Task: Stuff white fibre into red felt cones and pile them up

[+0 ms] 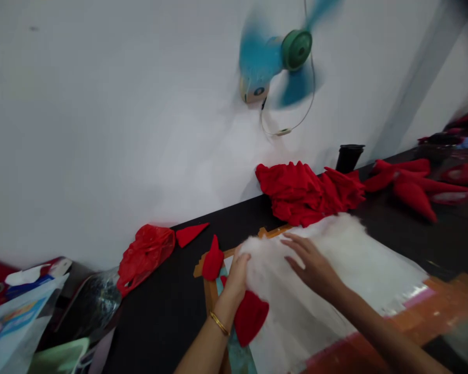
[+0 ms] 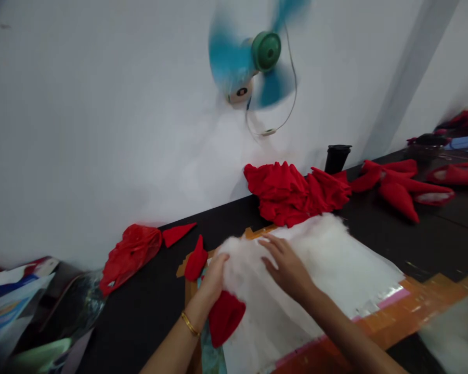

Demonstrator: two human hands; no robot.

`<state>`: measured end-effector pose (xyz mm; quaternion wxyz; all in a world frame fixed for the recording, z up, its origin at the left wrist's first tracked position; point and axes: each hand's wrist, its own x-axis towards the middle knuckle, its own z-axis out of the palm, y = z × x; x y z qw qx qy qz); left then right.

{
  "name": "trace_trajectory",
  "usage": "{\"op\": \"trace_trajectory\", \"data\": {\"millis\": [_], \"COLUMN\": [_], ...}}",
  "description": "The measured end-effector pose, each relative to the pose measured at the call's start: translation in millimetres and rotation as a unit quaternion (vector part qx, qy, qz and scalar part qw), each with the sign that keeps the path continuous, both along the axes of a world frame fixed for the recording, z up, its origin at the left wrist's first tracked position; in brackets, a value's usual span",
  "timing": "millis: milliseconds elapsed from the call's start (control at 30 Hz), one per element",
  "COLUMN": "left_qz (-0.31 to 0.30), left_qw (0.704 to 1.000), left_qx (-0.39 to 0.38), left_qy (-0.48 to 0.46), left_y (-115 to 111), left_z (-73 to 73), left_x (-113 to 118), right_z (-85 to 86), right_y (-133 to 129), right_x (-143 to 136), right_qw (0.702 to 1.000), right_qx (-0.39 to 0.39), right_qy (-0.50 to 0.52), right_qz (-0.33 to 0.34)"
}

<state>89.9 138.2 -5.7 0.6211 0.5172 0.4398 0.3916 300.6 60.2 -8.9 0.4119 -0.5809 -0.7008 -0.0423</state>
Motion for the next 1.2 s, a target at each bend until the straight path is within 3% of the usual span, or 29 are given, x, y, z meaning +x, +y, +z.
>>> {"op": "trace_trajectory", "data": {"millis": [100,200,300,467,567,667,833,1100,1200], "left_qz": [-0.027,-0.052,-0.031,0.026,0.027,0.012,-0.041,0.02,-0.02], "left_qw": [0.999,0.997,0.999,0.999,0.999,1.0,0.999,0.998,0.999], "left_qx": [-0.012,-0.005,-0.024,-0.026,-0.027,-0.021,-0.02,0.005,0.016], "left_qy": [-0.041,-0.048,-0.012,0.002,0.001,-0.007,0.016,0.065,0.048], "left_y": [-13.4,-25.2,-23.9,-4.9,-5.2,-16.4,-28.1,-2.7,-8.7], "left_z": [2.5,1.0,-4.1,-10.1,-8.9,-8.1,-13.8,-21.8,-17.4], "left_x": [8.6,11.1,0.2,-27.0,-22.9,-3.4,12.5,-20.0,-20.6], "right_z": [-5.9,-19.2,-26.1,-17.0,-13.9,-20.4,-34.3,-40.0,-40.8], "right_y": [0.5,7.9,14.0,8.9,-0.1,-4.9,4.1,11.5,12.4], "right_x": [-46.0,-62.8,-50.4,-18.4,-18.4,-33.3,-48.8,-22.4,-24.2], "right_qw": [0.988,0.977,0.973,0.969,0.964,0.955,0.966,0.948,0.939], "right_qx": [-0.065,-0.078,-0.081,-0.132,-0.149,-0.149,-0.111,-0.13,-0.15], "right_qy": [0.089,0.161,0.198,0.201,0.188,0.183,0.212,0.284,0.304], "right_qz": [0.104,0.117,0.087,0.056,0.118,0.179,0.1,0.057,0.056]}}
